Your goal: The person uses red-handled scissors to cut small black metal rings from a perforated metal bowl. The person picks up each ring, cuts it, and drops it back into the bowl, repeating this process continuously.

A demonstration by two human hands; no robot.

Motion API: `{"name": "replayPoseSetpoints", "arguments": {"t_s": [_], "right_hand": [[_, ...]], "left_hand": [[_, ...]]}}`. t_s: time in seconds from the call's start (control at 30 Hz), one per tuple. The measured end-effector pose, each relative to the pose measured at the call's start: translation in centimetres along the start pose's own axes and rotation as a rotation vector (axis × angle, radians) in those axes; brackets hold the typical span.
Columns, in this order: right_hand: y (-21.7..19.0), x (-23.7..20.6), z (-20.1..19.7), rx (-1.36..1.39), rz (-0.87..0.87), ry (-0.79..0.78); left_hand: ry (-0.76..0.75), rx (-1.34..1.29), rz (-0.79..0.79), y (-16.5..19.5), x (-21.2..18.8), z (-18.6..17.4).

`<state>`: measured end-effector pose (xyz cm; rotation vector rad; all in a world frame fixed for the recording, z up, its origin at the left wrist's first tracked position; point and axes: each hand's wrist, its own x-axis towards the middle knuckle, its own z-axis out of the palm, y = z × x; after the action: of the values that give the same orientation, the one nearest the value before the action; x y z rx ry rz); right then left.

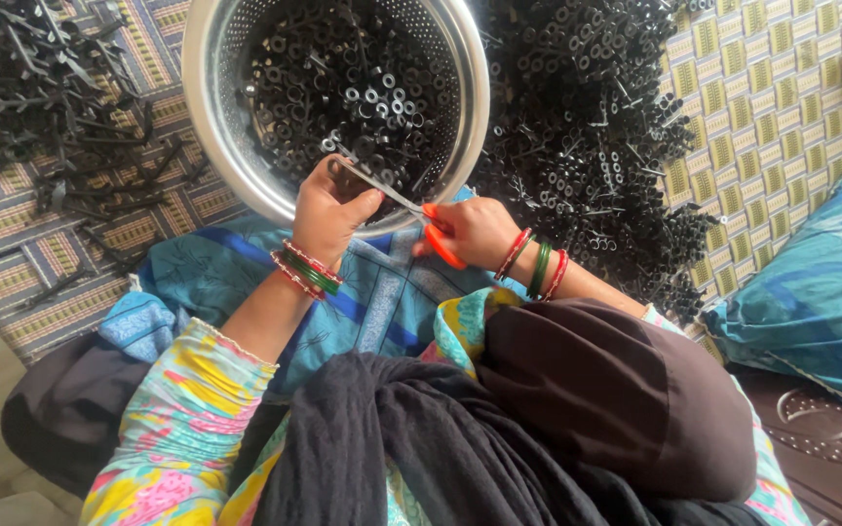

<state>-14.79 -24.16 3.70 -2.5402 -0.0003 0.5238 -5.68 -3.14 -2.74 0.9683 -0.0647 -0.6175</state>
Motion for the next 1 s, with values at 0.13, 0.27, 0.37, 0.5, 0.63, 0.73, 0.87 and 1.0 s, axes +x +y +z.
{"name": "replayPoseSetpoints", "arguments": {"t_s": [0.13,0.27,0.37,0.5,0.63,0.73,0.87,1.0], "right_hand": [[-0.2,-0.2,-0.3,0.014,-0.030,0.019],[-0.6,0.0,-1.0,-0.045,-0.015,0.005],[-0.6,-0.1,-0.8,-0.009,-0.011,-0.007],[0.0,-0.3,0.2,0.054,0.021,0.039],[0.6,-0.1,0.3,0.053,-0.032,0.093],[0.4,0.0,-0.1,0.026,-0.008,0.043],[-0.3,-0.1,-0.4,0.027,0.030,0.007],[-0.1,-0.1,-0.2,0.028,0.006,0.038]], "left_hand": [[-0.002,0.043,-0.003,0.1,0.0,-0.3],[-0.045,0.259,-0.026,0.4,-0.2,-0.1],[-0.085,0.209,-0.066,0.4,-0.5,0.2],[-0.097,0.170,-0.074,0.5,-0.4,0.1],[-0.088,0.232,-0.067,0.3,-0.4,0.0],[-0.157,0.404,-0.021,-0.2,-0.8,0.2],[-0.171,0.406,-0.050,-0.6,-0.7,0.0],[-0.222,0.232,-0.163,0.4,-0.1,-0.1]]}}
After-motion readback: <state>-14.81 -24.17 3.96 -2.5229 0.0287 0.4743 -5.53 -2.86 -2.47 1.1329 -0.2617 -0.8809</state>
